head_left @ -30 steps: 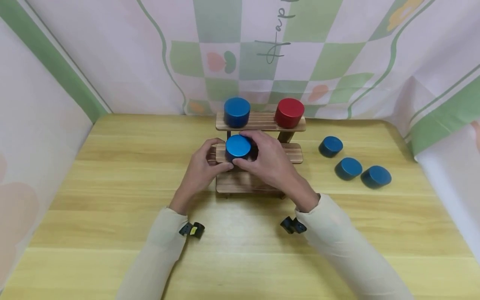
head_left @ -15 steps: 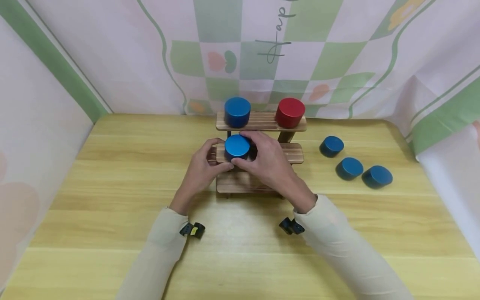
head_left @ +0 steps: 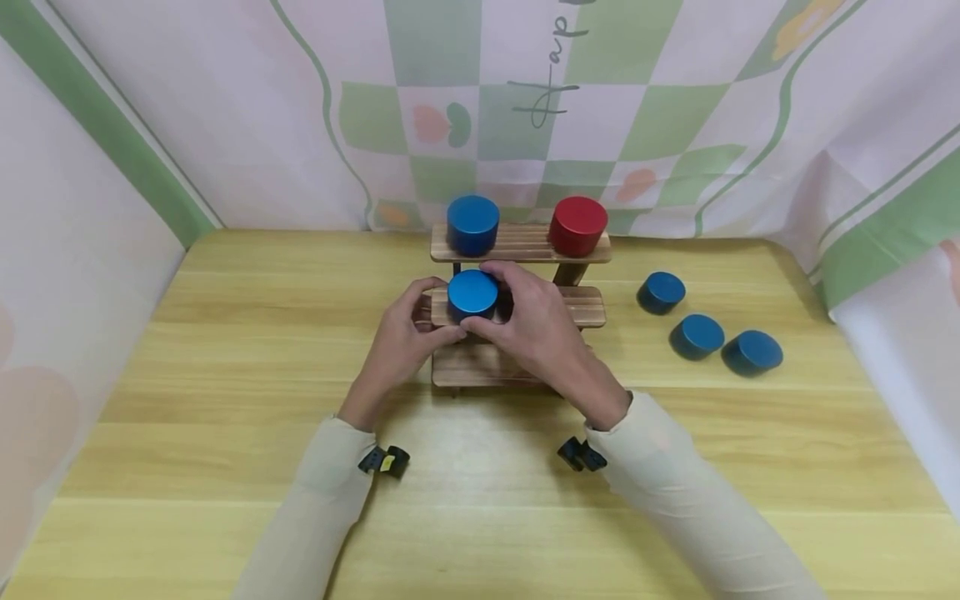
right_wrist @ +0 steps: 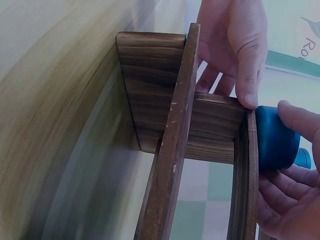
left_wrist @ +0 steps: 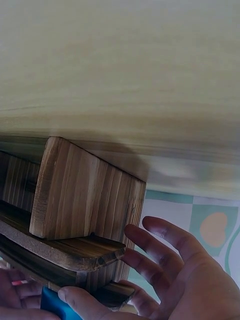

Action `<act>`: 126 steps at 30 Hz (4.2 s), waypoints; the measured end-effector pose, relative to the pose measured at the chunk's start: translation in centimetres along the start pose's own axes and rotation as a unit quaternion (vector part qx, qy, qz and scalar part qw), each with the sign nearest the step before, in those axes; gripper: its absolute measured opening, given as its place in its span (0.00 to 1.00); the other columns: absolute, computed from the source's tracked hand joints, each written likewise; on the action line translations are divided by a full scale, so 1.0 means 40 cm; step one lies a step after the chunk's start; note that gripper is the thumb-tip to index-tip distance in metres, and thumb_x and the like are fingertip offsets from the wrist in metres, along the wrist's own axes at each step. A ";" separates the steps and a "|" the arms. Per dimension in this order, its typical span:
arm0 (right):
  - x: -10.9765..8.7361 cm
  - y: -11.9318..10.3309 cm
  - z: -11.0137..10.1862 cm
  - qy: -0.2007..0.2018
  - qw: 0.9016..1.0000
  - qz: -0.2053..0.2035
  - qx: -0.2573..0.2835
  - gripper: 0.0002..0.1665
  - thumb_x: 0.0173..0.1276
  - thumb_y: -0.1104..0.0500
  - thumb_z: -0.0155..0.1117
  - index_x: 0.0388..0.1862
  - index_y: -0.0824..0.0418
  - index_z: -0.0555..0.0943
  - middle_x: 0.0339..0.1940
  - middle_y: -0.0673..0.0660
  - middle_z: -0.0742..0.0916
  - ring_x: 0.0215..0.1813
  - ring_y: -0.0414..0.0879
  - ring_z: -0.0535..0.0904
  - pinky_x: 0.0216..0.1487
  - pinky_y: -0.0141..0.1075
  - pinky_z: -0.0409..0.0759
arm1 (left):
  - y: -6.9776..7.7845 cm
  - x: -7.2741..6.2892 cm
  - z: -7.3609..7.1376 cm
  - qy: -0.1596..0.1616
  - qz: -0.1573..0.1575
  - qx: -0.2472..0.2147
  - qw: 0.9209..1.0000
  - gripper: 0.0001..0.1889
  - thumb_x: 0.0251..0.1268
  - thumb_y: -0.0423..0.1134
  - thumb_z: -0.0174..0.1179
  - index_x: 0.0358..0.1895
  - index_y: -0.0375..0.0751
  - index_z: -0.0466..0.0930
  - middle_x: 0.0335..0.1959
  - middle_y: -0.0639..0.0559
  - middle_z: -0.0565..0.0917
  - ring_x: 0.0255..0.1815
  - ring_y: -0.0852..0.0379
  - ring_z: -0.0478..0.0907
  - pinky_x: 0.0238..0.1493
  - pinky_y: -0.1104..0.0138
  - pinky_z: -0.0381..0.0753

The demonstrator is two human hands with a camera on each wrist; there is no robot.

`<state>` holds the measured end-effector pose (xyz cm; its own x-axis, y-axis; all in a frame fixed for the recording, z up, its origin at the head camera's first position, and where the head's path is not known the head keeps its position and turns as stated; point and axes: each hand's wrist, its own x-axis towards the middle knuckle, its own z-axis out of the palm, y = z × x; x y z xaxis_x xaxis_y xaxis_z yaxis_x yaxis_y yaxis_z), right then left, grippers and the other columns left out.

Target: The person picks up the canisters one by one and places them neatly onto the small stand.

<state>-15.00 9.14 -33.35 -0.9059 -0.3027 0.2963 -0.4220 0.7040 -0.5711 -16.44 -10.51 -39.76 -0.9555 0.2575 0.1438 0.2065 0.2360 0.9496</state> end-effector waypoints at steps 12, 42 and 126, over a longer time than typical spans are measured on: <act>-0.019 0.008 -0.017 0.017 1.000 -0.015 -0.003 0.42 0.55 0.54 0.82 0.65 0.67 0.75 0.58 0.62 0.83 0.58 0.54 0.79 0.60 0.46 0.78 | 0.008 -0.002 0.003 0.004 -0.006 0.009 1.000 0.33 0.60 0.36 0.73 0.68 0.39 0.69 0.47 0.40 0.79 0.46 0.47 0.79 0.50 0.57 0.83; -0.185 0.122 -0.183 0.174 0.979 -0.073 -0.080 0.32 0.53 0.63 0.82 0.55 0.71 0.80 0.46 0.63 0.85 0.42 0.52 0.82 0.43 0.36 0.80 | 0.011 -0.009 0.005 0.009 -0.021 0.019 1.000 0.34 0.60 0.35 0.73 0.68 0.40 0.69 0.45 0.40 0.78 0.45 0.45 0.77 0.51 0.55 0.82; -0.413 0.579 -0.398 -0.002 0.937 0.327 -0.121 0.51 0.68 0.42 0.68 0.67 0.82 0.61 0.57 0.83 0.72 0.56 0.77 0.68 0.51 0.68 0.68 | 0.009 -0.010 0.007 0.016 -0.022 0.034 0.999 0.34 0.60 0.37 0.74 0.69 0.41 0.69 0.46 0.41 0.78 0.45 0.47 0.77 0.51 0.57 0.82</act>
<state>-9.24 40.68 -39.28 -0.9684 0.2420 -0.0599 0.2432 0.8646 -0.4396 -15.92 -10.27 -39.55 -0.9701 0.2152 0.1123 0.1769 0.3102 0.9340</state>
